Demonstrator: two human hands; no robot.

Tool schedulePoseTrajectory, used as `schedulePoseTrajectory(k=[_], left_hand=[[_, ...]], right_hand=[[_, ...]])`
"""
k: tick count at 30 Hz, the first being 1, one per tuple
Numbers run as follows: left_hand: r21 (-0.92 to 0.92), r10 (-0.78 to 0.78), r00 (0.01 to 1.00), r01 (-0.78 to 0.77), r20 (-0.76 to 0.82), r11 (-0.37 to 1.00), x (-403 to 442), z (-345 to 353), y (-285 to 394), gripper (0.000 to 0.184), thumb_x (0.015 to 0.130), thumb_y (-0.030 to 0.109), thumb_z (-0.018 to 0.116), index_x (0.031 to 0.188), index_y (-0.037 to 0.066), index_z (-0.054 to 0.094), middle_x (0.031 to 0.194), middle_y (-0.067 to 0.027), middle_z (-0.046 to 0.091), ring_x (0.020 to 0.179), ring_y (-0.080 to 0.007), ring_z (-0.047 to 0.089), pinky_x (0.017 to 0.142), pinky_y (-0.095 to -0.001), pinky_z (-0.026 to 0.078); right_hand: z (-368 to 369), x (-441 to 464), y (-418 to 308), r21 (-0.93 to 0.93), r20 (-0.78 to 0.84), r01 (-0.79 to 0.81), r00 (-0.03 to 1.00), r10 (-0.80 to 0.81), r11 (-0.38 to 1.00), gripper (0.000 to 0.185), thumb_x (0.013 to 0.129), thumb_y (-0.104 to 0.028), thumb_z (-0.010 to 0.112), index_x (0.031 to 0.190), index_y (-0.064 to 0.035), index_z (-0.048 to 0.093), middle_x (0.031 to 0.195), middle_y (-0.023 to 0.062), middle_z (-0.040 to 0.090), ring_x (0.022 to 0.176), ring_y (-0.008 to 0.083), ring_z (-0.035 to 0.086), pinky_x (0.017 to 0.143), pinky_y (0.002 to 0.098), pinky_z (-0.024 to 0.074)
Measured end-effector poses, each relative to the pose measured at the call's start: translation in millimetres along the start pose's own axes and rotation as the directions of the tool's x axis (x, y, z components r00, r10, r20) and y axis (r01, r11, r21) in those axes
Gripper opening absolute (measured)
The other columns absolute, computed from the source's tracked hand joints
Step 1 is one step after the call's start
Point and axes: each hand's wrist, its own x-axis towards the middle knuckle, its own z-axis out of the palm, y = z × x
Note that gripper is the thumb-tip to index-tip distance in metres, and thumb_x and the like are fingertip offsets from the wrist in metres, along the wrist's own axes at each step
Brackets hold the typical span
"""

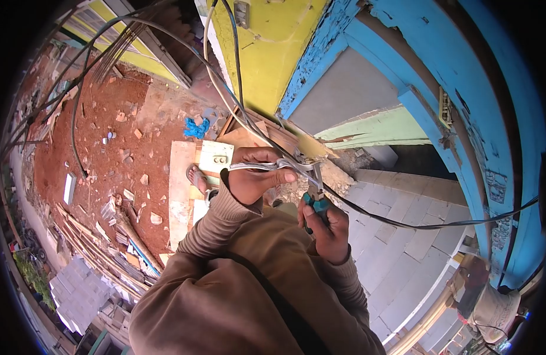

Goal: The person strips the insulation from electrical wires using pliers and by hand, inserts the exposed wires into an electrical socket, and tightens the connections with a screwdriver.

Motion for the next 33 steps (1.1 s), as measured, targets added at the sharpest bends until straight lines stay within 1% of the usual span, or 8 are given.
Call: schedulePoseTrajectory(k=[2,5,8,12,19,25,29,33], left_hand=[[0.122,0.055,0.989,-0.038,-0.139,0.992,-2.9,5.4,1.3,0.016,0.08,0.007,0.083,0.08,-0.001,0.069,0.075,-0.0041,0.069,0.069,-0.006,0.061,0.064,-0.0234,0.049],[0.009,0.095,0.97,-0.096,-0.225,0.995,-4.4,10.4,-6.2,0.015,0.081,0.005,0.081,0.086,-0.001,0.068,0.077,-0.0044,0.069,0.071,-0.0078,0.062,0.065,-0.0239,0.05],[-0.194,0.067,0.959,-0.124,-0.274,0.973,-0.6,17.6,2.4,0.014,0.086,0.005,0.076,0.095,-0.003,0.068,0.097,-0.0072,0.064,0.086,-0.0106,0.057,0.077,-0.0243,0.046],[-0.05,0.189,0.966,-0.201,-0.175,0.978,3.3,10.7,-11.7,0.02,0.094,0.015,0.07,0.094,-0.005,0.067,0.103,-0.007,0.056,0.099,-0.0141,0.053,0.084,-0.0293,0.042],[-0.211,0.036,0.985,-0.073,-0.171,0.975,5.8,24.4,-7.9,0.023,0.103,0.022,0.056,0.099,0.0,0.062,0.078,0.0012,0.057,0.074,-0.0072,0.05,0.071,-0.0256,0.043],[-0.08,0.058,0.958,-0.083,-0.28,0.993,8.2,3.7,-1.4,0.02,0.1,0.017,0.061,0.107,0.0,0.066,0.09,-0.0003,0.064,0.082,-0.0071,0.054,0.07,-0.0262,0.043],[0.129,0.209,0.963,-0.188,-0.17,0.974,9.2,2.7,0.1,0.025,0.101,0.019,0.059,0.11,-0.003,0.067,0.087,-0.0032,0.066,0.081,-0.0095,0.058,0.074,-0.0266,0.046],[0.449,0.293,0.949,-0.212,-0.119,0.868,5.5,8.8,1.3,0.029,0.095,0.027,0.066,0.093,-0.002,0.069,0.065,-0.0153,0.061,0.062,-0.0297,0.061,0.06,-0.0377,0.046]], right_hand=[[1.3,0.6,-3.3,0.195,0.035,-0.075,0.997,0.07,0.978,0.016,0.099,-0.009,0.054,0.097,0.0043,0.063,0.091,0.0125,0.065,0.069,0.0188,0.061,0.061,0.0305,0.0497],[0.0,-0.4,-3.3,0.613,0.321,-0.395,0.916,0.242,0.684,0.023,0.099,-0.012,0.054,0.104,0.0085,0.061,0.093,0.0124,0.064,0.075,0.0186,0.063,0.06,0.0299,0.0527],[1.0,2.9,-1.1,0.612,0.432,-0.475,0.87,0.237,0.632,0.022,0.098,-0.012,0.054,0.103,0.0084,0.061,0.094,0.0136,0.064,0.073,0.0196,0.064,0.059,0.0315,0.0528],[11.8,6.3,5.4,0.564,0.433,-0.459,0.872,0.228,0.686,0.021,0.098,-0.011,0.053,0.098,0.008,0.061,0.093,0.0147,0.065,0.071,0.0201,0.064,0.058,0.0325,0.0529],[17.4,7.8,9.6,0.444,0.291,-0.417,0.904,0.313,0.793,0.021,0.094,-0.01,0.054,0.097,0.0095,0.062,0.092,0.0173,0.065,0.075,0.0242,0.066,0.065,0.0356,0.0551],[-2.7,-12.3,24.4,0.293,0.261,-0.399,0.908,0.329,0.869,0.021,0.097,-0.013,0.057,0.101,0.0068,0.065,0.105,0.0144,0.069,0.086,0.0191,0.067,0.073,0.0301,0.0525],[-14.6,-19.0,6.4,-0.073,-0.195,-0.028,0.981,0.013,0.997,0.011,0.093,0.0,0.061,0.102,0.0002,0.066,0.093,0.0075,0.066,0.075,0.0142,0.06,0.068,0.0253,0.0477],[-42.0,1.1,-32.8,-0.48,-0.176,0.273,0.901,-0.397,0.833,0.009,0.088,0.002,0.064,0.097,0.0032,0.066,0.104,0.0149,0.063,0.082,0.022,0.063,0.071,0.0302,0.0492]])
